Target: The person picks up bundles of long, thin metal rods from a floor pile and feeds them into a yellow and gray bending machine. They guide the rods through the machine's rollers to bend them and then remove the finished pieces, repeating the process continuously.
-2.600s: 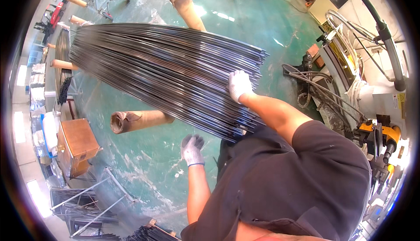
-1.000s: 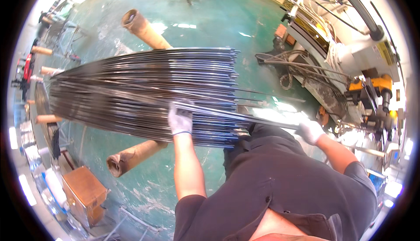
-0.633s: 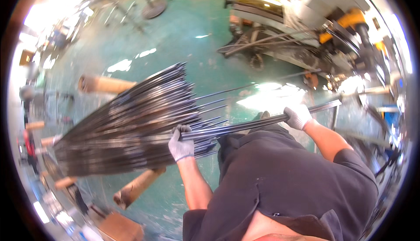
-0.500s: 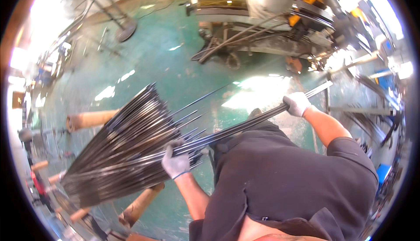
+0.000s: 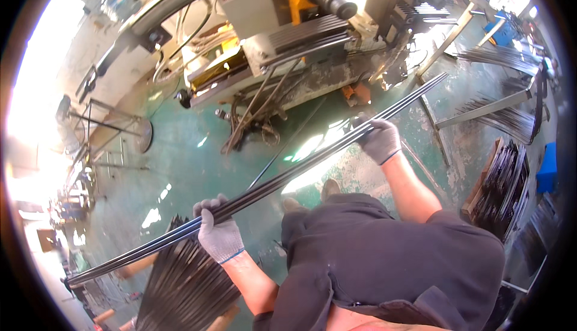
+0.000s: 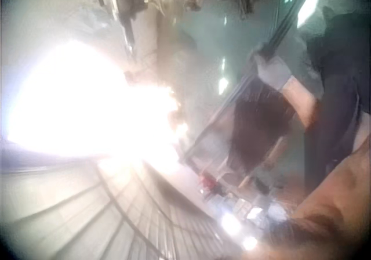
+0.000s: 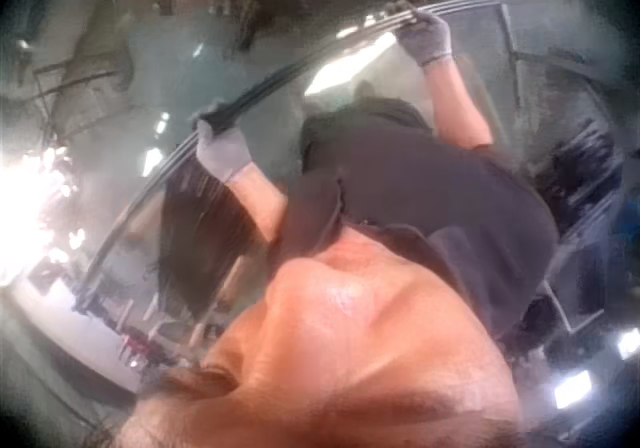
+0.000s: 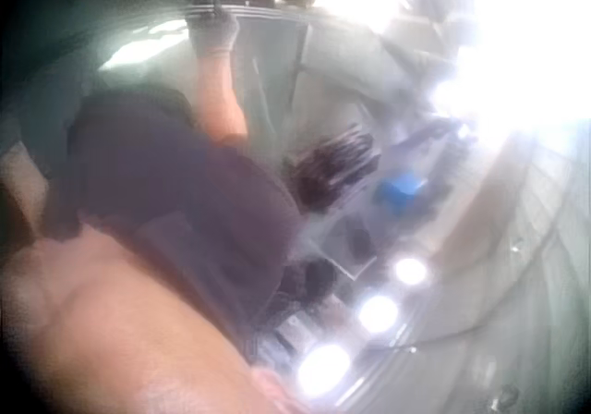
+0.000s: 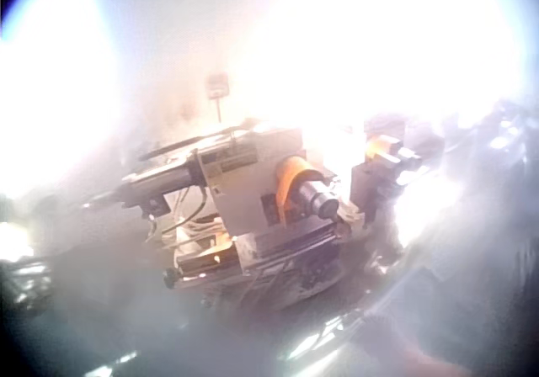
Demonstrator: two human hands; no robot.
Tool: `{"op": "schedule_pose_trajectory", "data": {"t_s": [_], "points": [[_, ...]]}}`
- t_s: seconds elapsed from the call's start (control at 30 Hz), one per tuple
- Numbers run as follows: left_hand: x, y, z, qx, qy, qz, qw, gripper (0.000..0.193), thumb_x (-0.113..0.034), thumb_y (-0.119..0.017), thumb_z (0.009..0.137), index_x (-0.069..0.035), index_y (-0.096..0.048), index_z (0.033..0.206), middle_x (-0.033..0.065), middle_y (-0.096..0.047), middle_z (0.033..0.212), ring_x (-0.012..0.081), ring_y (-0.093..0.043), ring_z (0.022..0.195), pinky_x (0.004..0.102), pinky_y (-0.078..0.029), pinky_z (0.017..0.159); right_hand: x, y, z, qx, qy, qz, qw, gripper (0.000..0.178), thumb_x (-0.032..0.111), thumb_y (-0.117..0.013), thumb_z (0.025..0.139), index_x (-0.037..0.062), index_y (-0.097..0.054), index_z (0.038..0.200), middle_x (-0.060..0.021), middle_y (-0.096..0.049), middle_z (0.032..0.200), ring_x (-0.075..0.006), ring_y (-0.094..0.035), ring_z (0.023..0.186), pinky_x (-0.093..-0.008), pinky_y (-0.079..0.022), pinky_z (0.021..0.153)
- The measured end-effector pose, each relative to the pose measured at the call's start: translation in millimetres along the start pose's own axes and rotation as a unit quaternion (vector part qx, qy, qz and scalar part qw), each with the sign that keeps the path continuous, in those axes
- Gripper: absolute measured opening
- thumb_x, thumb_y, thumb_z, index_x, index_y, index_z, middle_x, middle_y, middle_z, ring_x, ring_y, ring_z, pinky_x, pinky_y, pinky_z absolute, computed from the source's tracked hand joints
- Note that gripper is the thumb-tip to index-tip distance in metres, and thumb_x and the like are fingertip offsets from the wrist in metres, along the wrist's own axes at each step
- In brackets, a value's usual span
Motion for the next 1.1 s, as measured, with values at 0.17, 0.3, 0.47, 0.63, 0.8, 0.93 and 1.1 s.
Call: {"op": "schedule_pose_trajectory", "data": {"t_s": [0.17, 0.3, 0.47, 0.63, 0.8, 0.93, 1.1], "points": [[-7.8, -42.9, 55.8, 0.102, -0.005, 0.103, 0.989, 0.030, -0.008, -0.062, 0.085, 0.000, -0.056, 0.114, 0.0124, -0.062, 0.105, 0.0272, -0.060, 0.103, 0.0468, -0.042, 0.104, 67.6, -35.8, 24.7, 0.015, 0.127, -0.131, 0.983, 0.013, 0.004, -0.048, 0.095, -0.0026, -0.053, 0.105, -0.0169, -0.061, 0.097, -0.0333, -0.064, 0.097, -0.0535, -0.053, 0.091], [-36.4, -62.8, 111.5, 0.072, -0.046, 0.089, 0.992, 0.032, -0.010, -0.062, 0.087, 0.004, -0.055, 0.115, 0.0124, -0.061, 0.107, 0.0259, -0.060, 0.102, 0.0434, -0.044, 0.103, 151.3, -52.7, 43.7, -0.033, 0.258, -0.146, 0.955, 0.021, 0.015, -0.053, 0.097, -0.0052, -0.054, 0.104, -0.0144, -0.063, 0.090, -0.0290, -0.064, 0.085, -0.0411, -0.057, 0.081], [14.0, -69.2, 185.3, 0.105, -0.039, 0.104, 0.988, 0.027, -0.018, -0.060, 0.092, 0.002, -0.057, 0.109, 0.0104, -0.062, 0.102, 0.0234, -0.059, 0.097, 0.0405, -0.046, 0.099, 204.2, -75.7, 94.5, -0.073, 0.354, -0.122, 0.924, 0.024, 0.023, -0.057, 0.096, -0.0012, -0.059, 0.099, -0.0123, -0.067, 0.087, -0.0246, -0.067, 0.074, -0.0373, -0.058, 0.070], [84.7, -91.2, 238.7, 0.094, 0.053, 0.101, 0.989, 0.028, -0.023, -0.058, 0.094, 0.003, -0.061, 0.105, 0.0114, -0.064, 0.101, 0.0243, -0.060, 0.098, 0.0382, -0.046, 0.096, 140.1, -157.2, 100.0, -0.075, 0.296, -0.195, 0.932, 0.015, 0.015, -0.063, 0.092, 0.0012, -0.063, 0.099, -0.0115, -0.068, 0.087, -0.0263, -0.068, 0.081, -0.0407, -0.058, 0.076], [156.6, -106.4, 258.9, 0.051, 0.153, 0.051, 0.986, 0.032, -0.020, -0.056, 0.095, 0.007, -0.060, 0.112, 0.0151, -0.064, 0.110, 0.0278, -0.060, 0.106, 0.0393, -0.044, 0.101, 177.1, -169.4, 150.7, -0.112, 0.275, -0.201, 0.934, 0.017, 0.015, -0.070, 0.088, 0.0002, -0.063, 0.093, -0.0105, -0.069, 0.085, -0.0231, -0.069, 0.071, -0.0368, -0.060, 0.067], [178.8, -98.8, 273.4, 0.018, 0.234, -0.018, 0.972, 0.033, -0.020, -0.052, 0.096, 0.007, -0.060, 0.115, 0.0176, -0.063, 0.116, 0.0298, -0.059, 0.111, 0.0408, -0.042, 0.104, 203.8, -183.5, 165.3, -0.151, 0.260, -0.233, 0.925, 0.020, 0.023, -0.069, 0.089, 0.0038, -0.065, 0.094, -0.0074, -0.070, 0.089, -0.0228, -0.068, 0.079, -0.0384, -0.054, 0.075], [123.2, -79.3, 316.4, 0.095, 0.112, 0.062, 0.987, 0.031, -0.019, -0.050, 0.095, 0.005, -0.062, 0.110, 0.0148, -0.066, 0.110, 0.0279, -0.060, 0.108, 0.0409, -0.043, 0.104, 247.1, -170.0, 201.5, -0.129, 0.308, -0.208, 0.919, 0.020, 0.015, -0.073, 0.085, -0.0015, -0.064, 0.090, -0.0096, -0.069, 0.083, -0.0213, -0.067, 0.066, -0.0313, -0.058, 0.062]]}}
Point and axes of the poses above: each hand's wrist, its own z-axis towards the middle knuckle, its own y-axis out of the back of the hand, x = y × z, the point moved 6 cm from there along z, towards the middle knuckle
